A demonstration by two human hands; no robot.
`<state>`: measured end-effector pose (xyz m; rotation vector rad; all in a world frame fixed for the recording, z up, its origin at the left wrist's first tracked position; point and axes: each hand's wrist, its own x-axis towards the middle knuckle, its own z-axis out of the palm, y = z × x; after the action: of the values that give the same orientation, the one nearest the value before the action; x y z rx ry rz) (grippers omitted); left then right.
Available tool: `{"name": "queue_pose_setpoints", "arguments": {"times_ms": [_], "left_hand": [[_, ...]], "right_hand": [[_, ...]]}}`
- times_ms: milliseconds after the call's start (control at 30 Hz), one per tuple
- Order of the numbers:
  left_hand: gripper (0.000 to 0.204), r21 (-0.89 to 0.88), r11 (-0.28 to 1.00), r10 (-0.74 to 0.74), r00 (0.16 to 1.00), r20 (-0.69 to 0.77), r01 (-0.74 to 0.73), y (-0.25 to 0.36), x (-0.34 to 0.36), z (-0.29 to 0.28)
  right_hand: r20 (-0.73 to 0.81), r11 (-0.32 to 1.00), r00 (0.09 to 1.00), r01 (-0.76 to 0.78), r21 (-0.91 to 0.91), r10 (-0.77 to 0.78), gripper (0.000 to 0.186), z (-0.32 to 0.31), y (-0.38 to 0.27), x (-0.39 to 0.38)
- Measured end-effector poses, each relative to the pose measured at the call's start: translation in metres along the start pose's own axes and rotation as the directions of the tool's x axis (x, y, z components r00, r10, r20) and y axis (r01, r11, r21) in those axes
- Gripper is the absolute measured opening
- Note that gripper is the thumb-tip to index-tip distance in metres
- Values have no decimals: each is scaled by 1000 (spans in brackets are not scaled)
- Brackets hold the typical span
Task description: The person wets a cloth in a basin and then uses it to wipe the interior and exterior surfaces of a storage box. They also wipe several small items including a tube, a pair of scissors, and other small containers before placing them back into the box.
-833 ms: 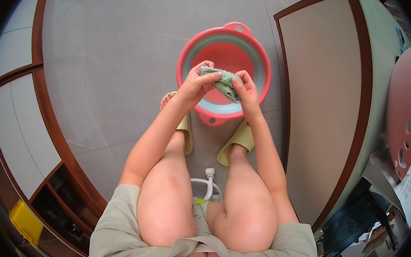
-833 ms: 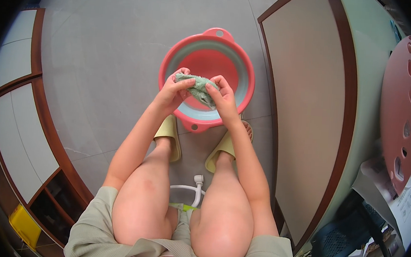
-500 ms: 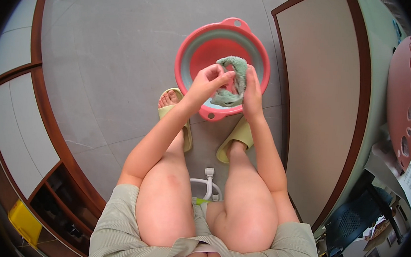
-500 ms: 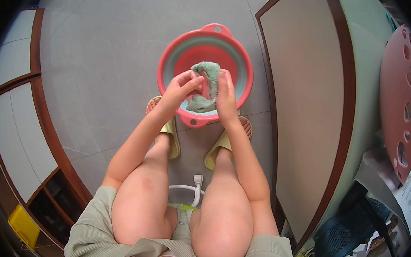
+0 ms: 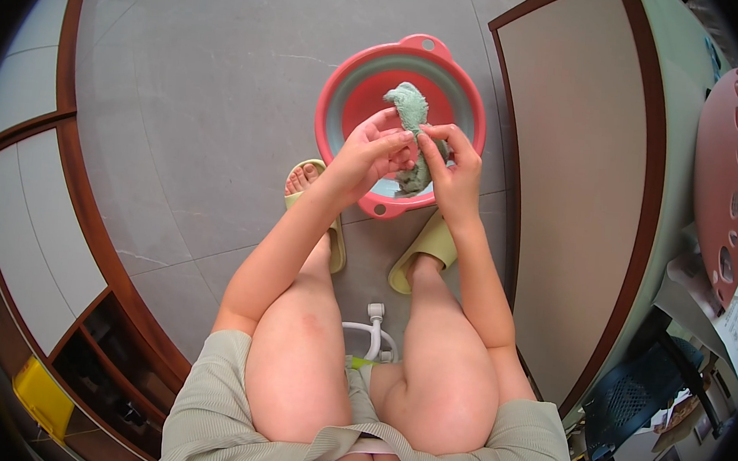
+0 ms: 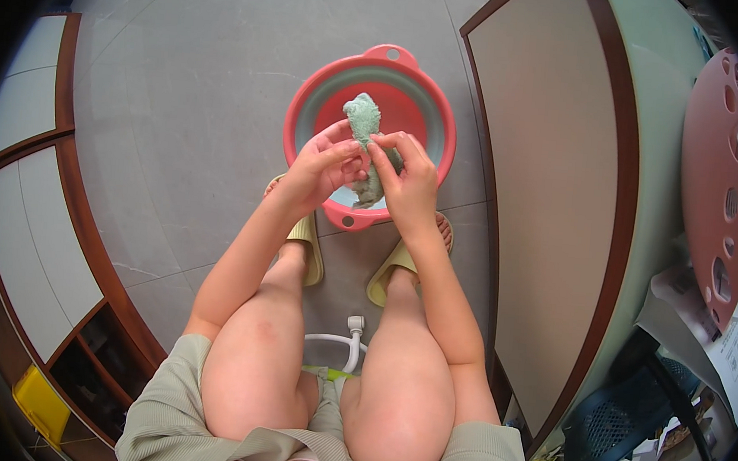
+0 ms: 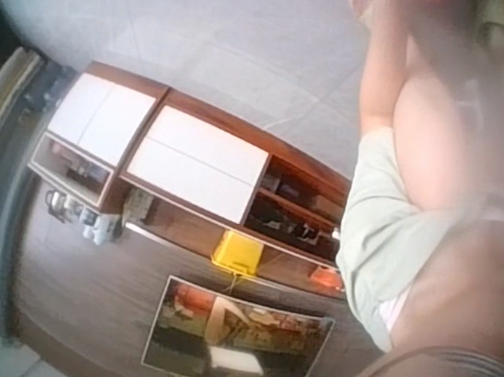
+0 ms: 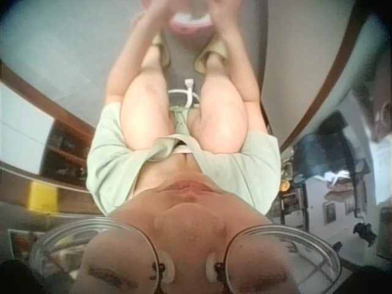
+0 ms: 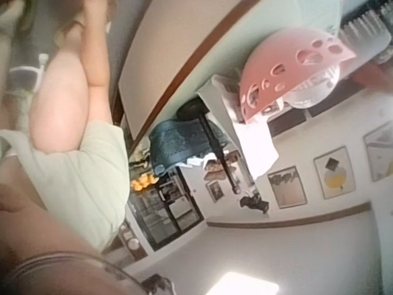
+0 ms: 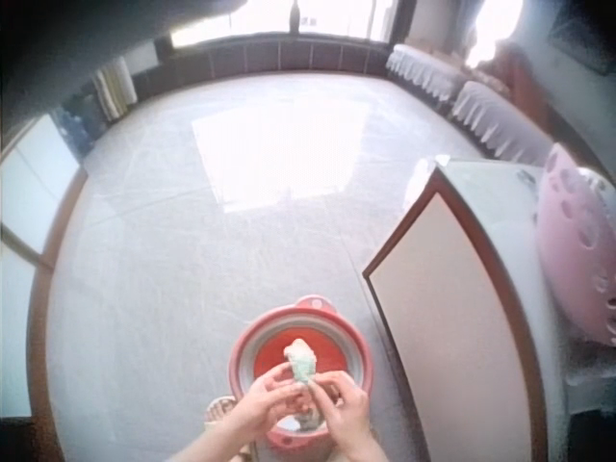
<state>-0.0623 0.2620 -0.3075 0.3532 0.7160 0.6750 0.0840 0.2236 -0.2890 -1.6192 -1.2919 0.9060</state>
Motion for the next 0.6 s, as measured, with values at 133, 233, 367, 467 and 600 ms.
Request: {"name": "queue_pose_setpoints", "arguments": {"times_ms": [133, 233, 367, 467, 600], "left_hand": [[40, 23, 998, 57, 998, 6, -57, -2, 1, 11], [22, 7, 998, 69, 996, -53, -69, -1, 0, 16], [18, 239, 945, 253, 963, -96, -225, -2, -2, 6], [26, 305, 918, 293, 952, -88, -254, 1, -3, 6], [25, 133, 973, 201, 976, -83, -189, -3, -1, 10]], "right_hand": [[-119, 975, 969, 211, -74, -219, 14, -3, 9, -1], [-53, 899, 993, -75, 432, 108, 12, 5, 5, -4], [55, 819, 963, -254, 515, 264, 14, 4, 7, -5], [52, 985, 988, 150, -88, -146, 21, 4, 5, -4], [219, 967, 975, -98, 235, 45, 13, 9, 16, -8]]}}
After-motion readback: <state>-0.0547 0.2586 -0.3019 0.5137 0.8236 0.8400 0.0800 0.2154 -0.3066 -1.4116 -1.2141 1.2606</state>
